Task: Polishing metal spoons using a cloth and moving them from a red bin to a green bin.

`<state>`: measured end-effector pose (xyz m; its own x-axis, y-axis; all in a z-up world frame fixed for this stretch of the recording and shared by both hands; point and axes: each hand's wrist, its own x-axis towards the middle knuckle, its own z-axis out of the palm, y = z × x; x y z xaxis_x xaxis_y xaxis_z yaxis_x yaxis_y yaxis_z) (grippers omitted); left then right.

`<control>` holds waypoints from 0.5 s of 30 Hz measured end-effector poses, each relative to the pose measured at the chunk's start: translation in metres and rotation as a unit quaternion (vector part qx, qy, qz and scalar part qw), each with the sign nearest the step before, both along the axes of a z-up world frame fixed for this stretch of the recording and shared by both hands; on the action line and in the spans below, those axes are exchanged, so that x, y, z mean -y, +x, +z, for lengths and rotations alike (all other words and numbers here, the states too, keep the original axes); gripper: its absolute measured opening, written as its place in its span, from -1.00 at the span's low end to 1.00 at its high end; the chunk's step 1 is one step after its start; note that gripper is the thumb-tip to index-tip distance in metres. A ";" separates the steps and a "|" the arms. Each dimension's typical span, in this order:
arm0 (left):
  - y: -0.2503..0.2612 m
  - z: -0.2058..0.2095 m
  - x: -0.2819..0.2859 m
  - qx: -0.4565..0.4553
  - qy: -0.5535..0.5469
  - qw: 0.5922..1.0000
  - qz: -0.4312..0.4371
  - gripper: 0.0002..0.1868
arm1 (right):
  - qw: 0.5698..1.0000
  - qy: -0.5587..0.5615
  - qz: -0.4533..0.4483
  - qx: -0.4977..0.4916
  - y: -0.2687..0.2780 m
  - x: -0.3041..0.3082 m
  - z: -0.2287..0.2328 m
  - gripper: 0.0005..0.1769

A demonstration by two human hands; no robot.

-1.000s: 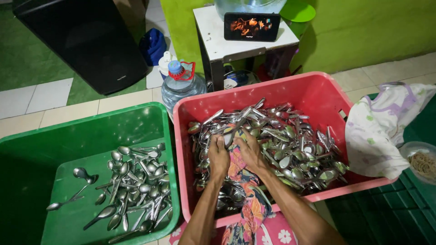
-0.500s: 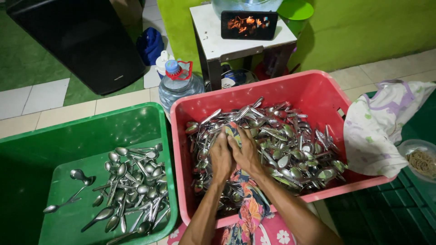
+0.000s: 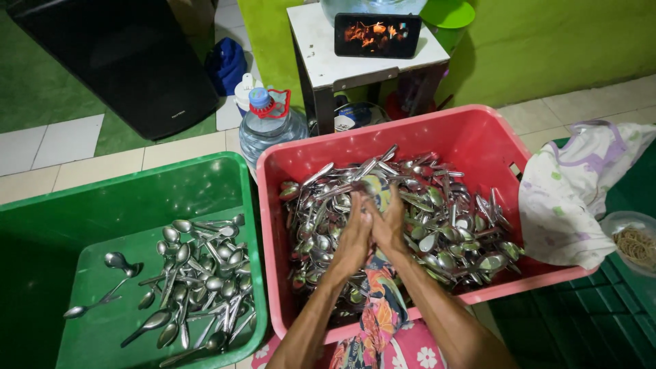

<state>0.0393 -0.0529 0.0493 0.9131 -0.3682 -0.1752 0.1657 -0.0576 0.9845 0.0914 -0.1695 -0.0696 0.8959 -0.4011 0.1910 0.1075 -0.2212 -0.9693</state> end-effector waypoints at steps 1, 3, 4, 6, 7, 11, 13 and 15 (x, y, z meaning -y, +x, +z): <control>0.000 -0.009 0.001 0.045 0.047 0.998 -0.015 -0.24 | 0.999 0.029 -0.033 0.021 0.001 0.002 0.002 -0.48; 0.002 -0.028 0.004 0.090 0.091 0.991 -0.035 -0.30 | 0.995 0.055 -0.071 0.041 0.005 0.018 -0.005 -0.60; 0.004 -0.038 0.003 0.152 0.061 0.986 -0.020 -0.42 | 0.992 0.090 -0.090 -0.004 0.008 0.028 -0.014 -0.62; 0.007 -0.054 0.001 0.212 0.031 0.977 -0.006 -0.52 | 0.985 0.124 -0.107 -0.049 0.009 0.031 -0.013 -0.63; 0.009 -0.059 0.000 0.231 0.075 0.969 0.052 -0.73 | 0.985 0.126 -0.116 -0.030 0.006 0.025 -0.002 -0.62; 0.012 -0.047 -0.012 0.181 0.077 0.964 0.177 -0.67 | 0.978 0.162 -0.114 -0.058 -0.007 0.019 0.001 -0.48; 0.023 -0.060 -0.016 0.112 0.050 0.966 0.227 -0.59 | 0.969 0.207 -0.084 -0.107 -0.006 0.022 0.020 -0.44; 0.028 -0.063 -0.025 0.040 0.025 0.960 0.275 -0.48 | 0.953 0.252 -0.055 -0.159 -0.010 0.018 0.040 -0.40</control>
